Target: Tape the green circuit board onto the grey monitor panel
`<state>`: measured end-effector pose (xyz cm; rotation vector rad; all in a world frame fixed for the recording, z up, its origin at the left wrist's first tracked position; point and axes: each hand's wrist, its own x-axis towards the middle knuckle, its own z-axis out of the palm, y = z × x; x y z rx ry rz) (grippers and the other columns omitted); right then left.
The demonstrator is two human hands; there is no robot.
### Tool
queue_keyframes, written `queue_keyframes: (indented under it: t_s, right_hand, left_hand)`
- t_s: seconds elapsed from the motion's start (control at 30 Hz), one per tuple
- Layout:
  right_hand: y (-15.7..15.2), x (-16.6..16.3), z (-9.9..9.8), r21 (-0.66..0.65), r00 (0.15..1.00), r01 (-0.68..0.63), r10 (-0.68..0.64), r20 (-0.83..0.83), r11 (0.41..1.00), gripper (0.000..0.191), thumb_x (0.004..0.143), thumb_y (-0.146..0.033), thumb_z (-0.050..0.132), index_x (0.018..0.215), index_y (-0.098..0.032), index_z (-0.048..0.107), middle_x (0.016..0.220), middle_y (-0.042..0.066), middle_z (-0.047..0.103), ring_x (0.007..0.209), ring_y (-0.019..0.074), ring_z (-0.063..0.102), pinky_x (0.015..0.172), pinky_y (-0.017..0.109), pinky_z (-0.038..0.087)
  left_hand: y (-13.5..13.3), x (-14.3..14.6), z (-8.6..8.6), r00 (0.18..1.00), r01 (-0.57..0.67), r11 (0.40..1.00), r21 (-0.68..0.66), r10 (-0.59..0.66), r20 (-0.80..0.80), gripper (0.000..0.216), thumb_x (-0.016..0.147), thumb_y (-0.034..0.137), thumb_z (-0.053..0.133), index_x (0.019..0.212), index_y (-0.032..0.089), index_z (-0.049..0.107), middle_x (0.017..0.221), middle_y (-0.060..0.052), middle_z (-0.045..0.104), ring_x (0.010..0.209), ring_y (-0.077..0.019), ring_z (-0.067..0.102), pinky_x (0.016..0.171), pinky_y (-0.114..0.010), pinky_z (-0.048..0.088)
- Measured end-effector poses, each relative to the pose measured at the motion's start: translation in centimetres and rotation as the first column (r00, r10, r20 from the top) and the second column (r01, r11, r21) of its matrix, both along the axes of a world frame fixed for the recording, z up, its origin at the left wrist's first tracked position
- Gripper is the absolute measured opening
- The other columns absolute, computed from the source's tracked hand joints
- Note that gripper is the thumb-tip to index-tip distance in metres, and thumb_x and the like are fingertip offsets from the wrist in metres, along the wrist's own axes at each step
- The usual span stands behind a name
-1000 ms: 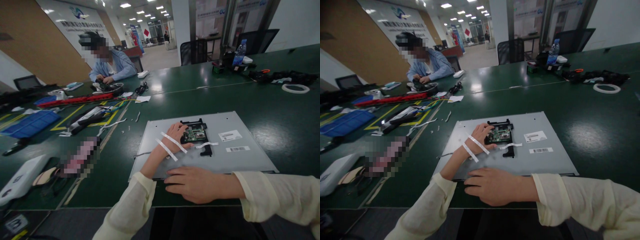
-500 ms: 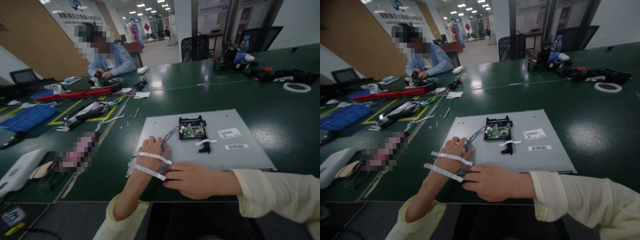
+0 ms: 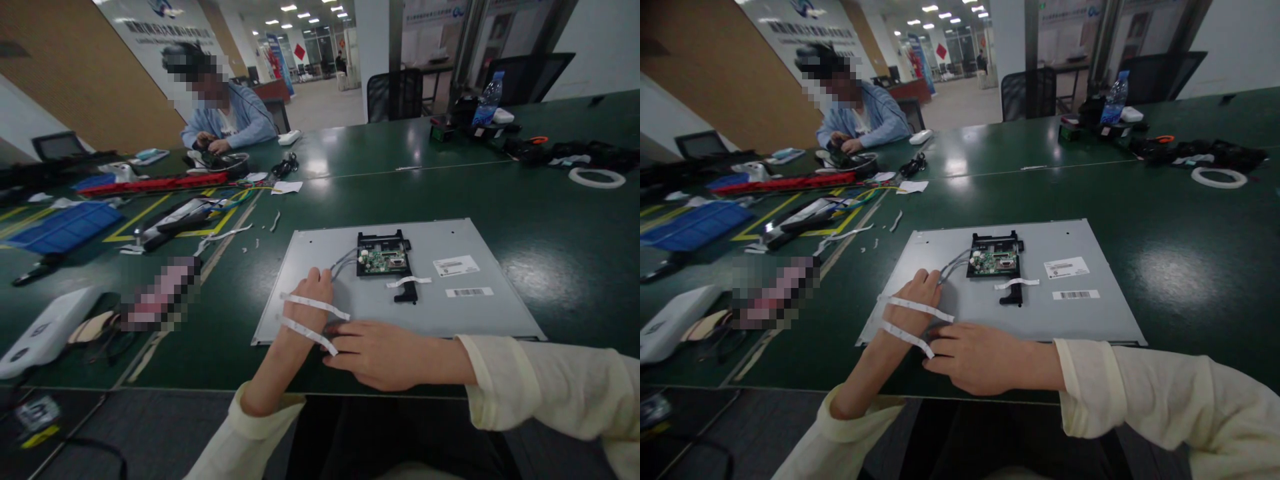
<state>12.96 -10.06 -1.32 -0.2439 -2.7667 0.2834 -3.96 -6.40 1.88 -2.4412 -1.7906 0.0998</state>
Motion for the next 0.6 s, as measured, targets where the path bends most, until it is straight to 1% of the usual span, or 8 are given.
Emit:
queue_keyframes:
  t_s: [0.1,0.17,0.27,0.37,0.43,0.5,0.53,0.6]
  right_hand:
    - [0.0,0.0,0.0,-0.001,1.000,0.003,-0.003,0.008,1.000,0.037,0.089,-0.019,0.044,0.124,-0.011,0.054,0.131,0.010,0.053,0.131,0.0197,0.035,0.110,0.034,0.027]
    - [0.0,0.1,0.0,-0.015,1.000,-0.005,0.005,0.005,1.000,0.037,0.089,-0.019,0.044,0.124,-0.010,0.053,0.133,0.010,0.051,0.133,0.0200,0.033,0.110,0.033,0.027]
    - [0.0,0.1,0.1,-0.036,1.000,-0.004,0.005,0.013,0.999,0.037,0.090,-0.019,0.044,0.125,-0.010,0.053,0.136,0.009,0.049,0.134,0.0192,0.030,0.111,0.033,0.026]
    - [0.0,0.2,0.2,-0.036,0.999,0.000,0.002,0.033,0.999,0.037,0.090,-0.019,0.044,0.126,-0.011,0.052,0.137,0.008,0.048,0.134,0.0188,0.031,0.111,0.034,0.027]
    - [0.0,0.2,0.2,-0.034,0.999,-0.002,0.003,0.032,0.999,0.037,0.091,-0.019,0.043,0.126,-0.011,0.051,0.137,0.008,0.048,0.134,0.0191,0.031,0.111,0.034,0.027]
    - [0.0,0.2,0.2,-0.036,1.000,0.005,-0.004,0.028,0.999,0.037,0.091,-0.019,0.042,0.126,-0.011,0.051,0.137,0.007,0.048,0.134,0.0188,0.031,0.112,0.034,0.025]
    - [0.0,0.3,0.2,-0.039,1.000,0.009,-0.008,0.028,0.999,0.037,0.090,-0.018,0.042,0.126,-0.011,0.051,0.138,0.006,0.048,0.134,0.0184,0.031,0.113,0.034,0.024]
    - [0.1,0.3,0.1,-0.053,0.999,0.010,-0.009,0.031,0.999,0.039,0.089,-0.016,0.043,0.127,-0.012,0.051,0.139,0.006,0.047,0.134,0.0170,0.031,0.113,0.033,0.023]
  left_hand:
    - [0.1,-0.5,0.6,1.000,0.003,0.998,0.067,-0.003,-0.003,0.023,0.093,0.024,0.039,0.105,0.012,0.054,0.097,-0.013,0.057,0.090,-0.0250,0.058,0.077,-0.037,0.048]
    - [0.6,-1.1,1.4,0.996,0.059,0.995,0.077,-0.064,0.061,0.029,0.092,0.033,0.041,0.111,0.013,0.052,0.101,-0.012,0.058,0.095,-0.0249,0.058,0.082,-0.038,0.047]
    - [2.1,-2.0,3.0,0.969,0.147,0.988,0.055,-0.155,0.194,0.037,0.093,0.042,0.038,0.115,0.016,0.050,0.109,-0.010,0.059,0.095,-0.0216,0.059,0.085,-0.036,0.048]
    - [4.2,-1.8,4.7,0.945,0.177,0.982,0.061,-0.187,0.268,0.038,0.093,0.043,0.038,0.117,0.016,0.050,0.116,-0.010,0.058,0.100,-0.0204,0.059,0.090,-0.035,0.046]
    - [5.5,-0.8,5.2,0.942,0.181,0.982,0.048,-0.187,0.279,0.036,0.093,0.040,0.039,0.118,0.018,0.051,0.115,-0.009,0.059,0.106,-0.0208,0.056,0.096,-0.036,0.042]
    - [6.6,0.6,4.9,0.929,0.260,0.965,-0.024,-0.244,0.280,0.040,0.092,0.040,0.041,0.126,0.019,0.045,0.124,-0.009,0.054,0.115,-0.0214,0.051,0.099,-0.037,0.039]
    - [7.1,1.4,4.3,0.915,0.317,0.947,-0.043,-0.294,0.275,0.045,0.091,0.041,0.042,0.130,0.018,0.041,0.129,-0.009,0.050,0.121,-0.0222,0.047,0.101,-0.038,0.037]
    - [7.8,2.9,2.7,0.913,0.360,0.929,-0.084,-0.332,0.235,0.057,0.087,0.046,0.047,0.134,0.015,0.037,0.138,-0.014,0.042,0.130,-0.0264,0.036,0.105,-0.041,0.032]
